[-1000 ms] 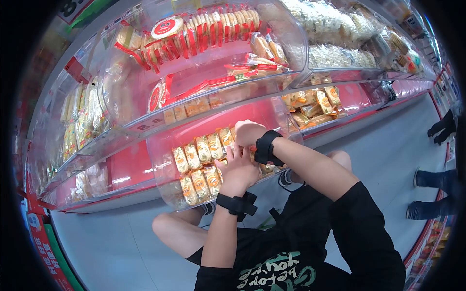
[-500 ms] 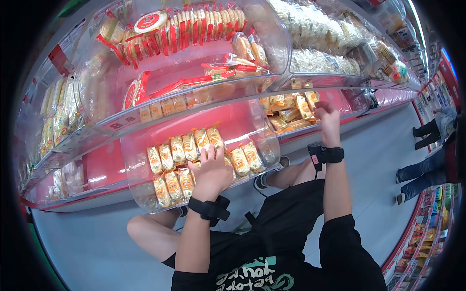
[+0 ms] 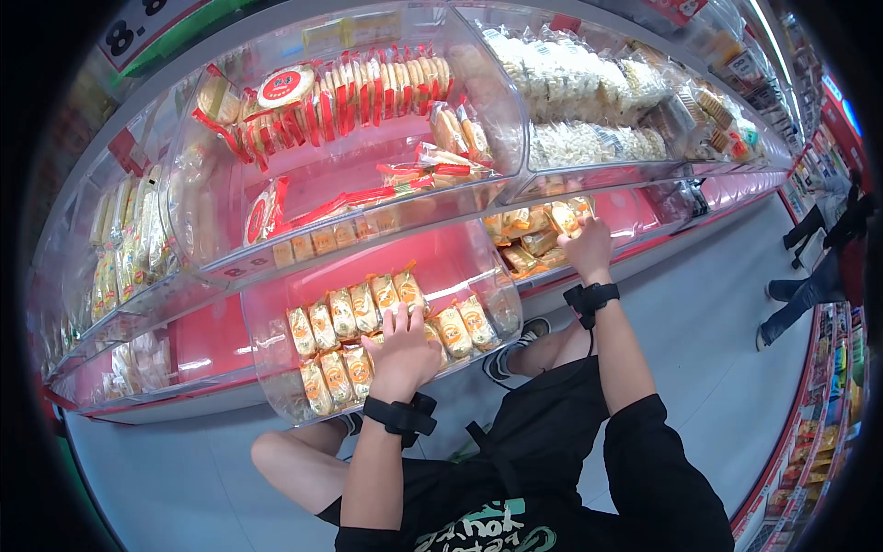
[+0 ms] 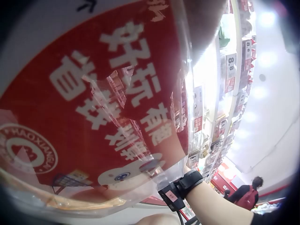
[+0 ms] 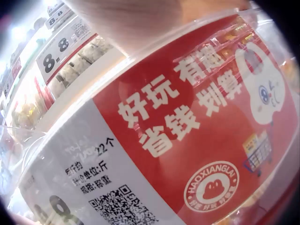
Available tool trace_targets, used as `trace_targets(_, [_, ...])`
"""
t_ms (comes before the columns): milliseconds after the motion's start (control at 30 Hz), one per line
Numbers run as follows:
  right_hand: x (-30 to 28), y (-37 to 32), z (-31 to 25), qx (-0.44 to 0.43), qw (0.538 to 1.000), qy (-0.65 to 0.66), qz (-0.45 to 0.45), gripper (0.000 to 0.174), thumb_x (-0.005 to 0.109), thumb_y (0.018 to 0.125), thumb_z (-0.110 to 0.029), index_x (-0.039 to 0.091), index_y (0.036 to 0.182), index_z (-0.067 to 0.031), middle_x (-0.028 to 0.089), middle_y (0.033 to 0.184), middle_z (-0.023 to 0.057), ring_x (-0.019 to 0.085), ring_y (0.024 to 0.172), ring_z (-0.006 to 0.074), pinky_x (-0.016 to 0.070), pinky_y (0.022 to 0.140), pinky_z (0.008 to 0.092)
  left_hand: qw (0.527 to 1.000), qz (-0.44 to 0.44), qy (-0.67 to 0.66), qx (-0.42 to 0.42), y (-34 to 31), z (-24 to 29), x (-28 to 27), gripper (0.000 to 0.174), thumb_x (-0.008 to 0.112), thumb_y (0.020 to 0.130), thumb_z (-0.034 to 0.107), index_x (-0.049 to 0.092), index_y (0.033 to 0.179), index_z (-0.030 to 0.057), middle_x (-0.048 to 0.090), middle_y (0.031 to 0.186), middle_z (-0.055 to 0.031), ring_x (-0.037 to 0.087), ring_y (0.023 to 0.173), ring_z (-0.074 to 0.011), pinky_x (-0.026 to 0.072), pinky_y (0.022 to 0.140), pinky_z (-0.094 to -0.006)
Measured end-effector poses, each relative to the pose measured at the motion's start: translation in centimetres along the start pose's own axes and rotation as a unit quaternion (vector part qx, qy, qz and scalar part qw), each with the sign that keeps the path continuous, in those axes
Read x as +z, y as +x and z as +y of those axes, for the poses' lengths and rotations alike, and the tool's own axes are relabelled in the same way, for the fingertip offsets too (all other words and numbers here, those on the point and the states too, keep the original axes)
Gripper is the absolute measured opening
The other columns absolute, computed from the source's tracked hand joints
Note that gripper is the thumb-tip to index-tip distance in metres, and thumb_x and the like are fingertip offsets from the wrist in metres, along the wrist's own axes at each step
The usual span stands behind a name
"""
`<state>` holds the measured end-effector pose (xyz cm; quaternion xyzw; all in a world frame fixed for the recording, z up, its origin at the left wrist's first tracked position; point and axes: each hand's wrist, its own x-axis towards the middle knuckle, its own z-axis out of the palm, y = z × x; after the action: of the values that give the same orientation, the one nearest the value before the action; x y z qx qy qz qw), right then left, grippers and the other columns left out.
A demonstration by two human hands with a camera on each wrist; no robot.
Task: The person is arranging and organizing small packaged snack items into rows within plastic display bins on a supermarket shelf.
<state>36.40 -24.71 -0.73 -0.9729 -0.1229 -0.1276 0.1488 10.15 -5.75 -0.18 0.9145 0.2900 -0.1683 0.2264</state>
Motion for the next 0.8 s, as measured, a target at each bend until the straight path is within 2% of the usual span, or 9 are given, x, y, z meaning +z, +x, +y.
trace_targets(67, [-1.3,-1.4,-0.5,-0.068,0.989,0.050,0.118,0.040,0.072,0.065,-0.026,0.061,0.095,-0.0016,0.063,0.095,0.0149,0.061,0.091,0.0324,0.0434,0.082,0.0472,1.000,0.004,0.000,-0.001,0.0,-0.1,0.1,0.061,0.042,0.086,0.028,0.026,0.144,0.0140,0.017,0.153,-0.0074,0.016,0.141,-0.0255,0.0129,0.105,-0.0659])
trace_targets(167, [-3.4,-2.4,-1.1,-0.147,0.962,0.197,0.121,0.039,0.073,0.066,-0.021,0.061,0.095,0.0007,0.064,0.093,0.0145,0.063,0.087,0.0296,0.0476,0.076,0.0400,1.000,0.005,0.005,-0.001,0.0,-0.1,0.2,0.062,0.042,0.086,0.028,0.026,0.144,0.0137,0.017,0.153,-0.0069,0.015,0.141,-0.0253,0.0128,0.106,-0.0656])
trace_targets(267, [-6.9,-3.9,-2.7,-0.108,0.925,0.360,-0.048,0.039,0.073,0.067,-0.015,0.060,0.099,0.0027,0.064,0.095,0.0136,0.064,0.086,0.0228,0.0492,0.074,0.0322,1.000,-0.005,0.010,-0.001,0.1,0.0,0.2,0.062,0.042,0.086,0.028,0.025,0.144,0.0135,0.016,0.153,-0.0066,0.015,0.141,-0.0250,0.0126,0.106,-0.0653])
trace_targets(300, [-7.2,-4.2,-2.6,-0.145,0.901,0.397,-0.098,0.038,0.072,0.072,-0.013,0.059,0.105,0.0020,0.063,0.101,0.0105,0.062,0.089,0.0148,0.0501,0.073,0.0271,1.000,-0.005,0.009,0.000,0.1,-0.1,0.2,0.063,0.042,0.086,0.028,0.025,0.144,0.0134,0.016,0.153,-0.0066,0.014,0.141,-0.0250,0.0124,0.106,-0.0653])
trace_targets(533, [-9.0,-6.6,-5.1,-0.161,0.761,0.572,-0.262,0.038,0.068,0.082,-0.014,0.054,0.114,0.0006,0.059,0.106,0.0055,0.057,0.094,0.0099,0.0492,0.079,0.0240,1.000,-0.014,0.006,-0.005,-0.1,0.1,-0.6,0.064,0.043,0.085,0.030,0.023,0.145,0.0147,0.014,0.154,-0.0068,0.013,0.142,-0.0258,0.0099,0.106,-0.0652])
trace_targets(600, [-9.0,-6.7,-6.1,-0.241,0.792,0.517,-0.216,0.048,0.070,0.079,-0.014,0.048,0.119,-0.0004,0.057,0.106,0.0054,0.055,0.098,0.0115,0.0461,0.083,0.0254,1.000,-0.019,0.005,-0.005,0.2,0.0,0.0,0.066,0.047,0.085,0.029,0.024,0.145,0.0153,0.014,0.154,-0.0065,0.012,0.142,-0.0263,0.0091,0.106,-0.0645])
trace_targets(667, [-9.7,-7.4,-7.2,-0.153,0.764,0.549,-0.303,0.061,0.073,0.071,-0.012,0.041,0.122,-0.0011,0.054,0.110,0.0101,0.051,0.105,0.0138,0.0465,0.081,0.0263,1.000,-0.010,-0.007,-0.003,-0.5,0.2,-0.2,0.066,0.049,0.084,0.028,0.026,0.144,0.0147,0.017,0.153,-0.0071,0.012,0.142,-0.0266,0.0103,0.106,-0.0647])
trace_targets(767, [-8.9,-7.4,-8.7,-0.203,0.789,0.499,-0.294,0.054,0.075,0.072,-0.010,0.044,0.117,-0.0019,0.057,0.097,0.0073,0.059,0.082,0.0079,0.0491,0.068,0.0236,1.000,-0.016,0.001,-0.004,-0.4,-0.1,-0.3,0.067,0.050,0.083,0.031,0.027,0.144,0.0154,0.019,0.153,-0.0071,0.015,0.141,-0.0268,0.0118,0.106,-0.0638])
trace_targets(800, [-8.1,-7.7,-9.4,-0.267,0.824,0.459,-0.196,0.046,0.074,0.073,-0.013,0.050,0.109,0.0008,0.060,0.091,0.0123,0.062,0.075,0.0118,0.0498,0.063,0.0280,1.000,-0.017,0.006,-0.003,-0.2,-0.1,-0.4,0.067,0.050,0.083,0.032,0.027,0.144,0.0159,0.020,0.152,-0.0070,0.015,0.141,-0.0268,0.0119,0.106,-0.0644])
